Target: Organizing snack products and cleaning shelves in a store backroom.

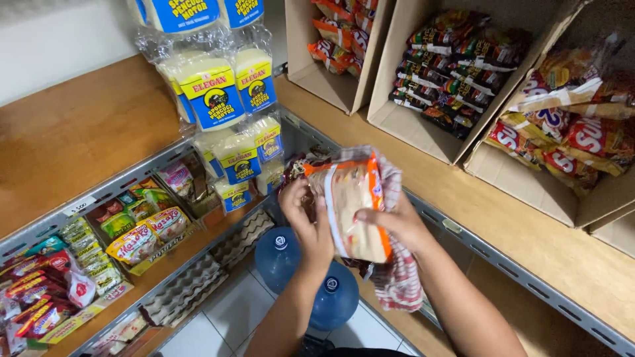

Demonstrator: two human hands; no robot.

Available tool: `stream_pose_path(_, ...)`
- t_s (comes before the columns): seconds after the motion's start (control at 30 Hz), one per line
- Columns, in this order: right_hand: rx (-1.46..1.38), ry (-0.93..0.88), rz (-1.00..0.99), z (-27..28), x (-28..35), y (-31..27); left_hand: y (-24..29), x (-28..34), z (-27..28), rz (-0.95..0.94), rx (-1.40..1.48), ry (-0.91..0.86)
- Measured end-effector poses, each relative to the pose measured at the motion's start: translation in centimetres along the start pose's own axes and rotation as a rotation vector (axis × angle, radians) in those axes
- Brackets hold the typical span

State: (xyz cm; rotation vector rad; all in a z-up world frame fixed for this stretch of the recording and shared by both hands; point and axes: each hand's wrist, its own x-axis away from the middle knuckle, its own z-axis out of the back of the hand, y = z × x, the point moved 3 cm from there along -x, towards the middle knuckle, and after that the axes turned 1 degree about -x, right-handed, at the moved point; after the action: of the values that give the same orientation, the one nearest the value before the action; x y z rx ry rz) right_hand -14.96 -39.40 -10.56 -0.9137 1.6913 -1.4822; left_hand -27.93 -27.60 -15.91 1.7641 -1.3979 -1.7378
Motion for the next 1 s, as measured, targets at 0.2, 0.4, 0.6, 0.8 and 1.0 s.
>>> stream_pose_path(0.2,-0.021,0.219,0.070,0.0,0.2,-3.0,12.2,-0.4,-0.1,-0.556,-0.348,-0.249)
stream_pose_path(0.4,0.047,0.190,0.041,-2.8,1.1,-2.6,1.9,1.1,-0.6,-0.233,-0.172,-0.142)
stream_pose_path(0.6,0.762,-0.079,0.470,-1.6,1.6,-4.0,-2.7,-2.8,-2.4,0.123,0.422,-0.464)
stream_pose_path(0.8,0.733,0.063,0.407,3.5,-3.0,-2.0,-7.8,-3.9,-8.9,0.844,1.529,-0.336)
stream_pose_path(1.0,0.679,0.051,0.520,4.9,-2.7,-1.0,-12.9,-3.5,-11.7,0.866,0.996,-0.033)
